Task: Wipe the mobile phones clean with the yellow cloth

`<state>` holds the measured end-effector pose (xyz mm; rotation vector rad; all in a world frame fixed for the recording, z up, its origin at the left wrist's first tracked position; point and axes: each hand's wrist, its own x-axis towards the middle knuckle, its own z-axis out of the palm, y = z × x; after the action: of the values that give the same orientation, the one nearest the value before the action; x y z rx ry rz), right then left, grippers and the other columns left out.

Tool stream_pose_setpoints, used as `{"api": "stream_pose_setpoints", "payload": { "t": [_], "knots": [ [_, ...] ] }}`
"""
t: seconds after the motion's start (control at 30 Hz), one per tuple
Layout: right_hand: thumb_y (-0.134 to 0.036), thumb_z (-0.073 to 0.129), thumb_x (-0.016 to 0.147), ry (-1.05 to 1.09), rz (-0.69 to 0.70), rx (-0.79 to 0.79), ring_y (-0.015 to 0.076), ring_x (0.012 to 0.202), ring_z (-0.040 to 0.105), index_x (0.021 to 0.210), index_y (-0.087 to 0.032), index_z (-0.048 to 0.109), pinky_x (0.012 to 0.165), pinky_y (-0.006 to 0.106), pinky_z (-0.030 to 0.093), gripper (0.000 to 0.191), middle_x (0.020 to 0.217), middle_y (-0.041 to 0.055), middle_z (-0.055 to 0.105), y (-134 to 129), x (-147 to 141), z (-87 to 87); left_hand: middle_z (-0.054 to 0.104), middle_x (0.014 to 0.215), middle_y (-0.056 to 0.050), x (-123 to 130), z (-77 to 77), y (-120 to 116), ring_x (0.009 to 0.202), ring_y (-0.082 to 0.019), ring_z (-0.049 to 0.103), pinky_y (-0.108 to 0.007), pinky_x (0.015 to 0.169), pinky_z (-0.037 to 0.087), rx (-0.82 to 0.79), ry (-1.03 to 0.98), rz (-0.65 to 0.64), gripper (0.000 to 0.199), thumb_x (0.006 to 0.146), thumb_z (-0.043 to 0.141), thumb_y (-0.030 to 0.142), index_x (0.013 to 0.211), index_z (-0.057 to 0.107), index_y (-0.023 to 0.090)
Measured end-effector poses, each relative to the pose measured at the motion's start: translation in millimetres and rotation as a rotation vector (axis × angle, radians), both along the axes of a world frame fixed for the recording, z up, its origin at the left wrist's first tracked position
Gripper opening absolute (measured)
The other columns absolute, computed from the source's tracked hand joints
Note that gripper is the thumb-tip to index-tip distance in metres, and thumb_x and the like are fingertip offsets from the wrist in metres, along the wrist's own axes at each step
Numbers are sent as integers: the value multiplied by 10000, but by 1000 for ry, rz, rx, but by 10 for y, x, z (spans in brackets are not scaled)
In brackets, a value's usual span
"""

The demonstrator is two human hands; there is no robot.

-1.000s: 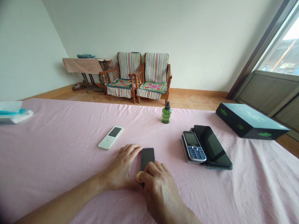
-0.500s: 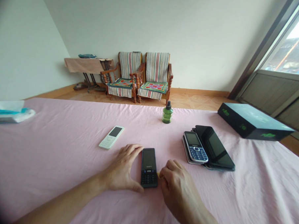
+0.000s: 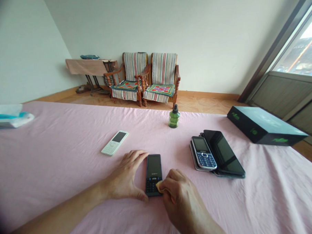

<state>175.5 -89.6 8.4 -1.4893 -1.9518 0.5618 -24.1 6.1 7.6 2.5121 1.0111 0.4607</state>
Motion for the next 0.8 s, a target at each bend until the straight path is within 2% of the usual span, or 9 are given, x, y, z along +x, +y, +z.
{"api": "stream_pose_setpoints", "payload": {
  "t": [0.27,0.8],
  "knots": [
    [35,491,723,-97,4,48,168,749,508,734,-218,655,652,291,316,302,754,16,571,4,-56,12,472,1321,-124,7,35,-2,1213,-366,427,-532,1039,315,-24,6,12,1007,465,805,613,1305,419,214],
    [35,524,749,-93,38,21,157,774,488,732,-232,646,696,295,295,293,785,2,568,51,-267,31,482,1303,-118,4,0,10,1179,-343,450,-483,1021,345,19,-1,0,963,486,787,593,1290,428,202]
  ]
}}
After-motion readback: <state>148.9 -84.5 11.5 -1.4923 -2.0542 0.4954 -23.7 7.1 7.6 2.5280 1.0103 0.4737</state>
